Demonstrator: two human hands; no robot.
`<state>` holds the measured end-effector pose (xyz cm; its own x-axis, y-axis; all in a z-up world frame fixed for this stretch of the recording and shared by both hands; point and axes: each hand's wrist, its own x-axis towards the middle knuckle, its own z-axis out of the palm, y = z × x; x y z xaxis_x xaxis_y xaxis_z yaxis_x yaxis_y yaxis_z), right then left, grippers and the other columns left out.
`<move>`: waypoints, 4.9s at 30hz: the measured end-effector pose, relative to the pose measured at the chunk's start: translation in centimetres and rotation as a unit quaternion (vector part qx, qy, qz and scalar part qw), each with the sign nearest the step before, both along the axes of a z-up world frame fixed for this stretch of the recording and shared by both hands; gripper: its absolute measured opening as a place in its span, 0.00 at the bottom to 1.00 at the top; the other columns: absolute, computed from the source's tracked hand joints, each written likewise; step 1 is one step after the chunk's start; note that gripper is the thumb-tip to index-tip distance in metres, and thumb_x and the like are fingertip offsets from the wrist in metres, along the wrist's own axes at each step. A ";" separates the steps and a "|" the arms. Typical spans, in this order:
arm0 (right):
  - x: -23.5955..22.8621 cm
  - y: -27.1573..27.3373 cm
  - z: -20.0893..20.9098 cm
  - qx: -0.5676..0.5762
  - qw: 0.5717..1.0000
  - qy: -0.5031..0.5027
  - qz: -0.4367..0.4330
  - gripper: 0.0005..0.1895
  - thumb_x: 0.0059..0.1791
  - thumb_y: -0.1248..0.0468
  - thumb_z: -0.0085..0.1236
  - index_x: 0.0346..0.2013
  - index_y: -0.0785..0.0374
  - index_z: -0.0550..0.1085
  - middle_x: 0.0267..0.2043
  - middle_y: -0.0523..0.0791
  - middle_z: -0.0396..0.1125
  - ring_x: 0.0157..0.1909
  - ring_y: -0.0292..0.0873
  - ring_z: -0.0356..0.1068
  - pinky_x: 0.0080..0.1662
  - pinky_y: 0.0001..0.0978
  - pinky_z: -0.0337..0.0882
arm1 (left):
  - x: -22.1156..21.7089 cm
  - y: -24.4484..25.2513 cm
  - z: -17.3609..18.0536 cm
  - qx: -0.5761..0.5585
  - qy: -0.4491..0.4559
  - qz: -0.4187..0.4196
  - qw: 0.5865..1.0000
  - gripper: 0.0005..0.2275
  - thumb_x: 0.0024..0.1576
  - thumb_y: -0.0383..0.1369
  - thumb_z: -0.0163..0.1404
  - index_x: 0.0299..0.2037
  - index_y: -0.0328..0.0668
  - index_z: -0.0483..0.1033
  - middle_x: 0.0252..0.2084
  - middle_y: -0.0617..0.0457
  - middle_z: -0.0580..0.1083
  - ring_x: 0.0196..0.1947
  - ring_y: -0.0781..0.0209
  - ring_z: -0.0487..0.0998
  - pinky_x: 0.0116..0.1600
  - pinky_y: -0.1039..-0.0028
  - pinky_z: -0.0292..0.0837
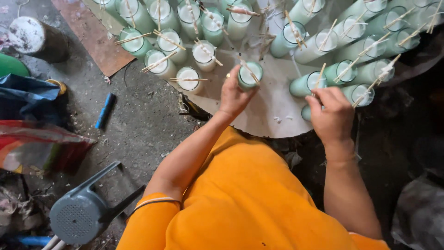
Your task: Centering and securing wicks in candle jars using wooden sticks as the wax cools
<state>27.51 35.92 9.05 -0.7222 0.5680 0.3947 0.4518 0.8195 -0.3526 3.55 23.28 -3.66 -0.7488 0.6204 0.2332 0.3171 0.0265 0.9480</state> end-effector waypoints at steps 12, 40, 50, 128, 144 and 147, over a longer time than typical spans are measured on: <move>-2.3 2.1 -3.3 0.141 0.968 -0.196 -0.066 0.10 0.40 0.56 0.72 0.28 0.52 0.77 0.29 0.40 0.62 0.34 0.49 0.71 0.36 0.42 0.74 | -4.3 5.8 -3.8 -0.078 -0.031 0.087 0.993 0.37 0.47 0.41 0.69 0.67 0.50 0.62 0.58 0.40 0.76 0.61 0.41 0.75 0.70 0.57 0.69; -6.0 -7.2 -0.5 -0.112 0.992 0.045 0.035 0.11 0.48 0.62 0.71 0.45 0.54 0.82 0.38 0.42 0.70 0.38 0.50 0.74 0.38 0.42 0.75 | 2.6 -3.5 3.5 0.000 -0.105 -0.117 0.988 0.13 0.55 0.36 0.64 0.48 0.48 0.80 0.31 0.55 0.77 0.33 0.63 0.80 0.38 0.74 0.77; -5.8 -7.3 -1.6 0.007 0.999 -0.036 0.018 0.03 0.55 0.59 0.62 0.40 0.53 0.77 0.37 0.37 0.67 0.40 0.46 0.75 0.40 0.37 0.76 | 2.9 -3.4 5.4 -0.075 -0.214 -0.129 0.965 0.08 0.56 0.34 0.62 0.40 0.40 0.81 0.28 0.51 0.79 0.31 0.65 0.80 0.37 0.70 0.78; 5.6 -11.3 2.0 -0.142 0.977 0.049 -0.153 0.10 0.50 0.71 0.68 0.46 0.67 0.81 0.40 0.50 0.74 0.40 0.54 0.76 0.40 0.44 0.75 | -0.9 -7.3 3.2 -0.022 -0.073 0.007 0.997 0.40 0.50 0.25 0.70 0.71 0.33 0.56 0.63 0.28 0.65 0.63 0.30 0.69 0.65 0.48 0.71; 10.4 4.9 3.7 -0.128 0.984 0.087 0.089 0.12 0.50 0.68 0.71 0.47 0.66 0.81 0.39 0.48 0.73 0.41 0.54 0.75 0.41 0.43 0.76 | 19.7 4.8 0.1 -0.004 -0.014 -0.217 0.976 0.45 0.40 0.33 0.73 0.70 0.36 0.62 0.65 0.31 0.68 0.67 0.29 0.66 0.73 0.49 0.60; 11.1 5.3 4.3 -0.166 0.974 0.093 0.124 0.11 0.50 0.70 0.70 0.47 0.67 0.80 0.38 0.49 0.72 0.40 0.55 0.75 0.37 0.41 0.76 | 21.7 6.2 -2.7 -0.009 -0.024 -0.181 0.983 0.46 0.38 0.37 0.75 0.70 0.41 0.64 0.63 0.37 0.71 0.66 0.35 0.70 0.72 0.54 0.62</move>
